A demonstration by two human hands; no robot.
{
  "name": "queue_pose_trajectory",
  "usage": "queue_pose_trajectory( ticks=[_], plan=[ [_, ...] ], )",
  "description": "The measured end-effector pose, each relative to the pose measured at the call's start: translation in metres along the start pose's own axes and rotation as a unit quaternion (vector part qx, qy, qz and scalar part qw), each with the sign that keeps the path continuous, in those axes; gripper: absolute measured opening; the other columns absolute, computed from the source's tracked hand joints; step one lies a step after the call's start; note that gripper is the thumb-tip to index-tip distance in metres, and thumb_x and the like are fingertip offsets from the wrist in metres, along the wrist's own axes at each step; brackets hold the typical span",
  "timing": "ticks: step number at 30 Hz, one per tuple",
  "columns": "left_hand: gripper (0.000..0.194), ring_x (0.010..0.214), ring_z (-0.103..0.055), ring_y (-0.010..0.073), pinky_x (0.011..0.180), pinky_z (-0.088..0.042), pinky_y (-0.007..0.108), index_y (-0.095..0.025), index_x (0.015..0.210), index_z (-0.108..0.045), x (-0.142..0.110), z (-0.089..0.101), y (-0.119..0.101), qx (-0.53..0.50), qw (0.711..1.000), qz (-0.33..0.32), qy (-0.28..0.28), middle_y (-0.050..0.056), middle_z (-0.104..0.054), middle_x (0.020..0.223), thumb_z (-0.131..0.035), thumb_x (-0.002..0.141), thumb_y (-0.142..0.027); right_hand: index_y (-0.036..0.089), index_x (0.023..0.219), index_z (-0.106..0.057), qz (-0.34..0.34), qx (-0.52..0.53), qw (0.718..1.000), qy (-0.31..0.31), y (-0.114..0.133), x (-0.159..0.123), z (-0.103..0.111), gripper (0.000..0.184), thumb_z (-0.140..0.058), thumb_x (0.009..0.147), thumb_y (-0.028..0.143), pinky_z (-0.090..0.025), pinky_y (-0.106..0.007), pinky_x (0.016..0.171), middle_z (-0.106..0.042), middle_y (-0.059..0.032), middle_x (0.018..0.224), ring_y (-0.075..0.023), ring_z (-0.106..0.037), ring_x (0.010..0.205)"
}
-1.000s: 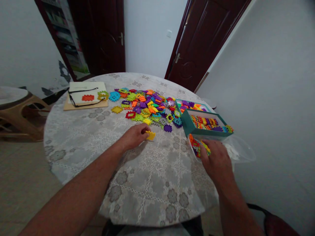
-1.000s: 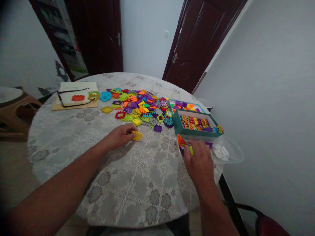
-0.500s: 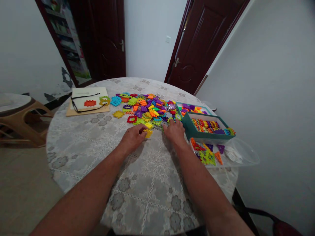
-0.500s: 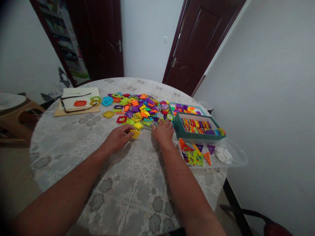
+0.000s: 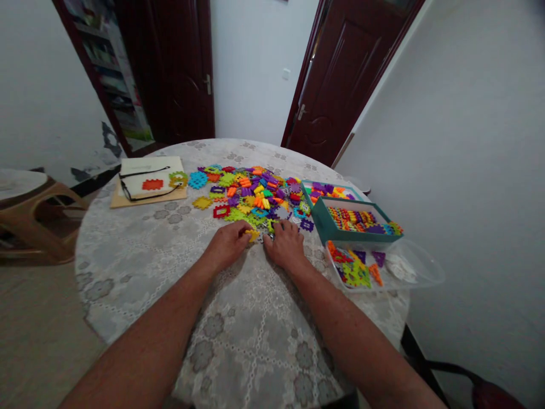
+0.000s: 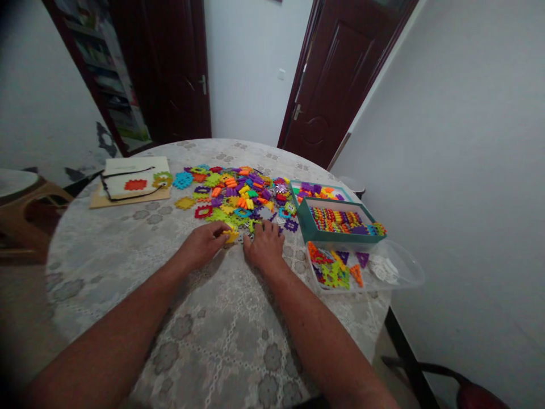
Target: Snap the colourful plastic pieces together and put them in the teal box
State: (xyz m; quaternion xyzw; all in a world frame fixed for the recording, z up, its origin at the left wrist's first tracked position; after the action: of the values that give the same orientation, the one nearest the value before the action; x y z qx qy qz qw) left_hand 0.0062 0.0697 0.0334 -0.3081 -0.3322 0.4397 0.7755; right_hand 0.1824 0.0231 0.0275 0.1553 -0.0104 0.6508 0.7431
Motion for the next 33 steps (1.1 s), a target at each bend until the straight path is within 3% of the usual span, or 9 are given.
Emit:
queue_pose_trajectory(
  ticks=[5,8,10,13,16,22,25,30,33],
  plan=[
    [0.016,0.085,-0.068,0.0241,0.08,-0.049,0.036,-0.022,0.098,-0.074,-0.001,-0.003,0.0,-0.016,1.0,0.01,0.024,0.006,-0.077,0.094,-0.061,0.09,-0.027,0.021,0.128,-0.07,0.108,0.048,0.992,0.034,0.009,-0.027,0.008,0.034,-0.066,0.1,0.039,-0.049,-0.056,0.106,-0.06,-0.0168,0.142,-0.0372,-0.051,0.133],
    [0.015,0.084,-0.067,0.0239,0.08,-0.049,0.036,-0.022,0.098,-0.072,-0.001,-0.003,0.001,-0.02,0.999,0.022,0.025,0.006,-0.076,0.092,-0.061,0.09,-0.029,0.02,0.123,-0.072,0.187,0.148,0.97,0.033,0.008,-0.04,0.013,0.027,-0.066,0.097,0.023,-0.047,-0.049,0.114,-0.064,-0.0142,0.136,-0.0296,-0.056,0.131],
    [0.014,0.085,-0.066,0.024,0.08,-0.048,0.037,-0.023,0.098,-0.072,-0.001,-0.003,0.001,-0.021,0.999,0.029,0.027,0.006,-0.076,0.092,-0.062,0.09,-0.03,0.021,0.123,-0.072,0.202,0.228,0.953,0.006,-0.001,-0.043,0.018,0.029,-0.061,0.096,0.015,-0.047,-0.044,0.116,-0.065,-0.0129,0.135,-0.0248,-0.059,0.131],
    [0.014,0.086,-0.066,0.0245,0.08,-0.048,0.037,-0.024,0.098,-0.071,-0.002,-0.001,0.0,-0.021,0.999,0.039,0.028,0.006,-0.076,0.092,-0.062,0.09,-0.03,0.022,0.124,-0.072,0.171,0.291,0.94,-0.05,-0.023,-0.041,0.024,0.036,-0.053,0.095,0.01,-0.049,-0.043,0.115,-0.064,-0.0133,0.137,-0.023,-0.061,0.131],
    [0.016,0.085,-0.065,0.0243,0.079,-0.047,0.037,-0.024,0.099,-0.071,-0.003,0.0,-0.004,-0.027,0.998,0.042,0.04,0.006,-0.075,0.093,-0.061,0.09,-0.032,0.021,0.124,-0.072,0.141,0.276,0.948,-0.075,-0.038,-0.038,0.025,0.04,-0.05,0.093,0.008,-0.049,-0.046,0.116,-0.064,-0.0143,0.137,-0.0246,-0.062,0.13],
    [0.017,0.08,-0.063,0.021,0.074,-0.047,0.034,-0.023,0.095,-0.072,-0.007,-0.011,-0.01,-0.064,0.99,0.04,0.118,0.003,-0.072,0.088,-0.062,0.087,-0.033,0.018,0.135,-0.068,0.155,0.172,0.972,-0.032,-0.031,-0.042,0.01,0.047,-0.057,0.09,0.012,-0.046,-0.052,0.118,-0.064,-0.0172,0.139,-0.0304,-0.056,0.133],
    [0.017,0.079,-0.062,0.02,0.072,-0.047,0.032,-0.022,0.095,-0.073,-0.009,-0.017,-0.011,-0.08,0.986,0.035,0.14,0.003,-0.072,0.088,-0.064,0.086,-0.033,0.018,0.132,-0.07,0.158,0.154,0.975,-0.018,-0.028,-0.041,0.007,0.039,-0.058,0.095,0.016,-0.049,-0.05,0.113,-0.067,-0.0166,0.132,-0.0307,-0.058,0.126],
    [0.017,0.078,-0.063,0.0202,0.071,-0.049,0.032,-0.023,0.093,-0.077,-0.011,-0.021,-0.016,-0.115,0.981,0.044,0.152,0.004,-0.074,0.086,-0.07,0.083,-0.034,0.019,0.116,-0.073,0.121,0.205,0.97,-0.058,-0.038,-0.034,0.018,0.026,-0.051,0.102,0.023,-0.052,-0.045,0.105,-0.074,-0.0139,0.113,-0.0279,-0.066,0.111],
    [0.013,0.08,-0.065,0.0215,0.075,-0.052,0.035,-0.023,0.09,-0.078,-0.011,-0.018,-0.026,-0.133,0.981,0.042,0.136,0.005,-0.076,0.088,-0.072,0.082,-0.031,0.02,0.125,-0.071,0.066,0.27,0.956,-0.092,-0.046,-0.034,0.028,0.03,-0.053,0.102,0.03,-0.055,-0.04,0.096,-0.076,-0.0106,0.109,-0.0248,-0.069,0.101]
  ],
)
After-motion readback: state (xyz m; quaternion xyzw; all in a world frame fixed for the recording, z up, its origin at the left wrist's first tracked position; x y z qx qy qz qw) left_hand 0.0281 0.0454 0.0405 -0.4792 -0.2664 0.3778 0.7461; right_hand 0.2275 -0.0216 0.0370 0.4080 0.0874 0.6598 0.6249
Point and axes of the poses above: each hand's wrist, its own x-axis towards the middle knuckle, its own z-axis out of the back of the hand, y = z × x, the point moved 8 cm from there along x, towards the middle knuckle
